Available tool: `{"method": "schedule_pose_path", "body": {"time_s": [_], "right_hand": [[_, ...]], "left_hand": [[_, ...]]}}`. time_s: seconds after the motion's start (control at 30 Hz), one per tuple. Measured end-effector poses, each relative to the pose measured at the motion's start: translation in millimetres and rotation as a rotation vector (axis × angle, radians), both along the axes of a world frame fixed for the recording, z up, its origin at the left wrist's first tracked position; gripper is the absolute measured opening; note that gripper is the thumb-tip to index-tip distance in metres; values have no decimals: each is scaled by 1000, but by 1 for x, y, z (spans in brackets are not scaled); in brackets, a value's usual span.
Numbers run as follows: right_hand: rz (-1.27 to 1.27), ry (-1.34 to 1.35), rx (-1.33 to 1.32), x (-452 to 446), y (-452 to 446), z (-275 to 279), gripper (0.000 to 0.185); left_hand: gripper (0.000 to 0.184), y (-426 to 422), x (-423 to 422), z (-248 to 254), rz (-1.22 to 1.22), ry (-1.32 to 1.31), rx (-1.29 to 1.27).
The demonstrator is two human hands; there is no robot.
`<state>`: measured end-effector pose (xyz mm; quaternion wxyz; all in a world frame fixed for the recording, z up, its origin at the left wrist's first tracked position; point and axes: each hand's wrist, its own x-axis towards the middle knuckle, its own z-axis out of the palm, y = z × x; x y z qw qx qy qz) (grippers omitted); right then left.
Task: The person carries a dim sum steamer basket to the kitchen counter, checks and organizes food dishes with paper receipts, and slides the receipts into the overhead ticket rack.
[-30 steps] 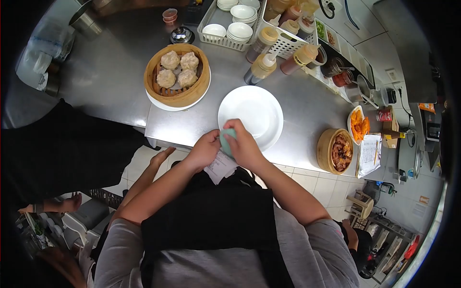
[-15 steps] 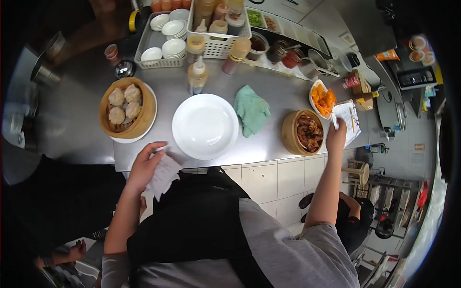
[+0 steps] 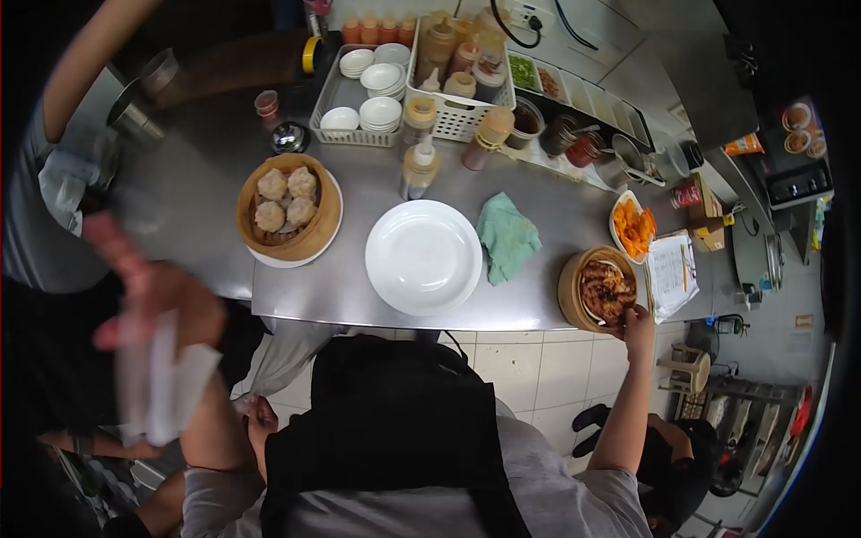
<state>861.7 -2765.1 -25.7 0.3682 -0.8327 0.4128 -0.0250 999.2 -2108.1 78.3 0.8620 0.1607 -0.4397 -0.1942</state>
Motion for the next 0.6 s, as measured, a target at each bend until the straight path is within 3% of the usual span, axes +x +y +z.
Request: {"method": "schedule_pose_path", "body": {"time_s": [0.03, 0.07, 0.13, 0.17, 0.2, 0.23, 0.3, 0.4, 0.6], "right_hand": [[27, 17, -80, 3, 17, 20, 30], [88, 49, -144, 8, 28, 37, 30], [206, 58, -212, 21, 56, 64, 31], [309, 77, -281, 24, 70, 69, 31], [339, -32, -159, 30, 87, 67, 32], [380, -34, -62, 41, 119, 80, 34], [431, -62, 185, 58, 145, 56, 35], [646, -66, 131, 92, 201, 26, 34], [705, -34, 207, 140, 263, 0, 31]], "left_hand": [[93, 10, 6, 20, 92, -192, -45], [93, 21, -4, 16, 103, -197, -44], [72, 41, -30, 7, 1067, -93, 872], [47, 11, -25, 20, 1018, -135, 1204], [33, -9, -20, 10, 884, -33, 1441], [34, -17, -18, -13, 690, 86, 1590], [35, -28, -18, -87, 590, -18, 1515], [38, -51, -15, -140, 358, 20, 1607], [57, -78, -5, -158, 293, 185, 1552]]}}
